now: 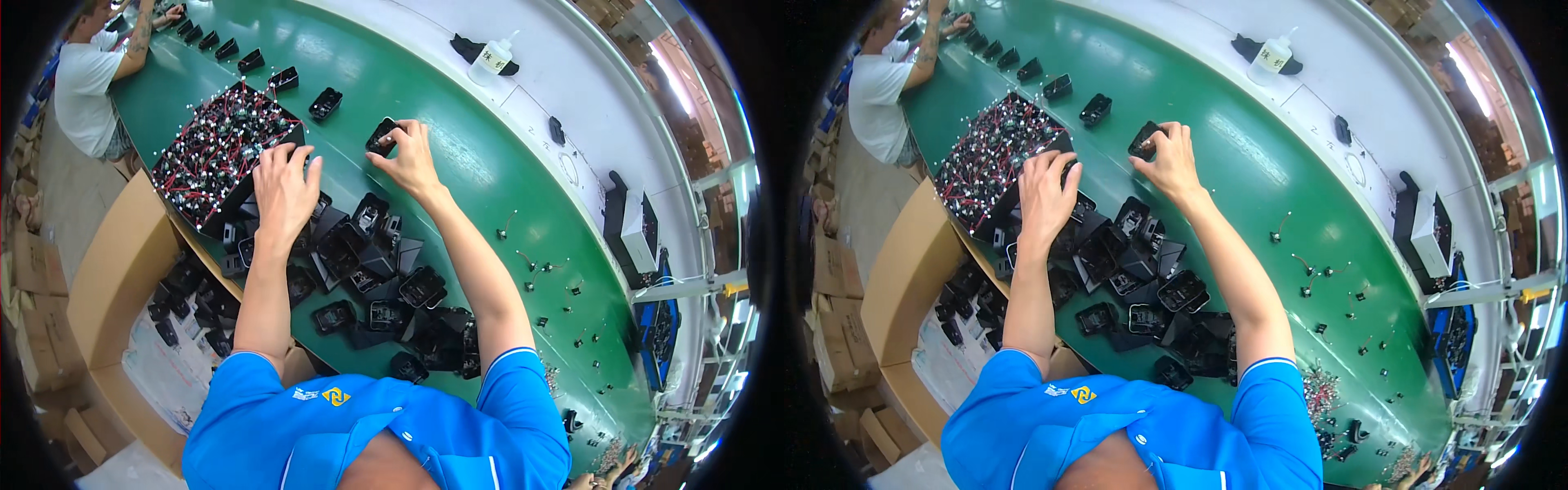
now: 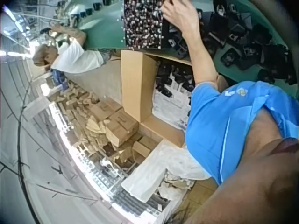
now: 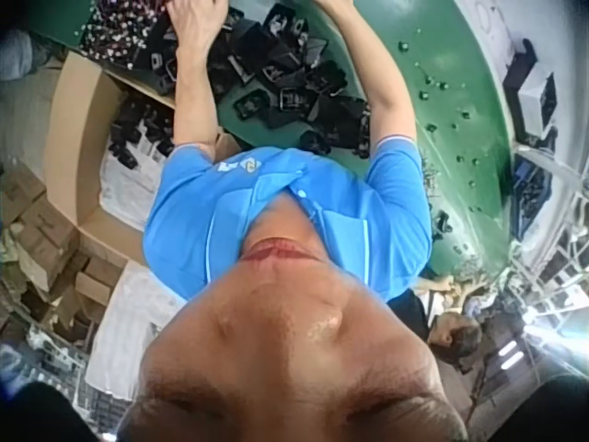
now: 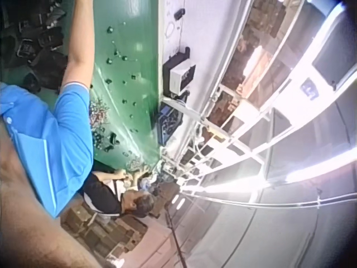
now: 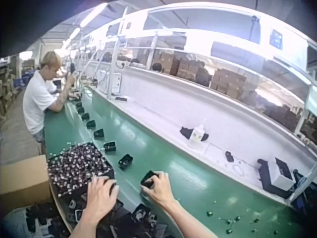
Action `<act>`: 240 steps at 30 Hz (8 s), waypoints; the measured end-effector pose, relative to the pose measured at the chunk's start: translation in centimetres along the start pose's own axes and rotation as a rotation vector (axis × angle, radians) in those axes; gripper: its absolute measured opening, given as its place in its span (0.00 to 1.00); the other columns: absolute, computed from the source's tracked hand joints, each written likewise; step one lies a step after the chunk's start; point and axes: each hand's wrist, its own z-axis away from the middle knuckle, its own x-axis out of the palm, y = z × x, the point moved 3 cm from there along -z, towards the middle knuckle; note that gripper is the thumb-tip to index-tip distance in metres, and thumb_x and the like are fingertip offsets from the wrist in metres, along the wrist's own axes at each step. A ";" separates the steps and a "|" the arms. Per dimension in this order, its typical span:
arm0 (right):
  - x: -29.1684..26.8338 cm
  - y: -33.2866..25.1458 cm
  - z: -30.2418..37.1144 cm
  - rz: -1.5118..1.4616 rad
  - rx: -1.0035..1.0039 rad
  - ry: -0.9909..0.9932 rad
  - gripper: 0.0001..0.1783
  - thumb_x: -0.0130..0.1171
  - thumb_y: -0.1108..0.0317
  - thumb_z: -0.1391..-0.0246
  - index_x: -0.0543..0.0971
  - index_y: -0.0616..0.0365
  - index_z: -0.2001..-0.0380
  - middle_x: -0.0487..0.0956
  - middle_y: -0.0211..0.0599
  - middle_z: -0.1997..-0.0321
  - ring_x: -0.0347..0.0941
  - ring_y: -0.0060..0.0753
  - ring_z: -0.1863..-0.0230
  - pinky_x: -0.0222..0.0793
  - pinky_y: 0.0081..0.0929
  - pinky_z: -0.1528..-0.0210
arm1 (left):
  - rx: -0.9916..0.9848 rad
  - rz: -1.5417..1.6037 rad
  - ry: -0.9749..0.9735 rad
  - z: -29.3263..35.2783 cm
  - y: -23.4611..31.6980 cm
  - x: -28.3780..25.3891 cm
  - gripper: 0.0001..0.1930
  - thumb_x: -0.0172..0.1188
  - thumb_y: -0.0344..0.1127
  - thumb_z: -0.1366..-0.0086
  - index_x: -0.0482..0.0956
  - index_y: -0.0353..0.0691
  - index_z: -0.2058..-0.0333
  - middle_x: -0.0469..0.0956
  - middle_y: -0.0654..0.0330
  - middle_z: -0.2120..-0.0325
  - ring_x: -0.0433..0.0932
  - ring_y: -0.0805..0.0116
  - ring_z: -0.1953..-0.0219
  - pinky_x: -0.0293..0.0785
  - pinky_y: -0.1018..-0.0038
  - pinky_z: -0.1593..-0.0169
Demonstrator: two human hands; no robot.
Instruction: Manually assembling small pins and electronic components into plastic housings on a production line.
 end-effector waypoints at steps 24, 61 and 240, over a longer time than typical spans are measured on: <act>-3.4 1.6 -0.3 0.146 0.035 -0.036 0.22 0.66 0.50 0.47 0.77 0.59 0.63 0.77 0.43 0.60 0.73 0.46 0.55 0.71 0.42 0.49 | -0.025 -0.072 0.022 -0.3 -2.2 3.2 0.22 0.58 0.26 0.41 0.77 0.46 0.46 0.78 0.56 0.61 0.76 0.55 0.63 0.74 0.64 0.59; -4.7 2.8 10.2 0.140 -0.117 -0.017 0.05 0.61 0.72 0.47 0.78 0.56 0.66 0.76 0.37 0.56 0.72 0.40 0.58 0.69 0.33 0.54 | -0.634 2.348 -0.786 3.4 7.8 4.0 0.24 0.41 0.35 0.25 0.58 0.32 0.34 0.76 0.50 0.61 0.60 0.79 0.84 0.55 0.84 0.81; -7.7 -1.4 7.3 0.003 -0.029 0.036 0.13 0.71 0.66 0.56 0.80 0.56 0.66 0.69 0.44 0.40 0.62 0.46 0.42 0.60 0.41 0.40 | 0.086 0.749 -0.221 3.1 8.4 0.0 0.23 0.62 0.34 0.35 0.73 0.36 0.43 0.75 0.54 0.48 0.74 0.61 0.50 0.69 0.68 0.43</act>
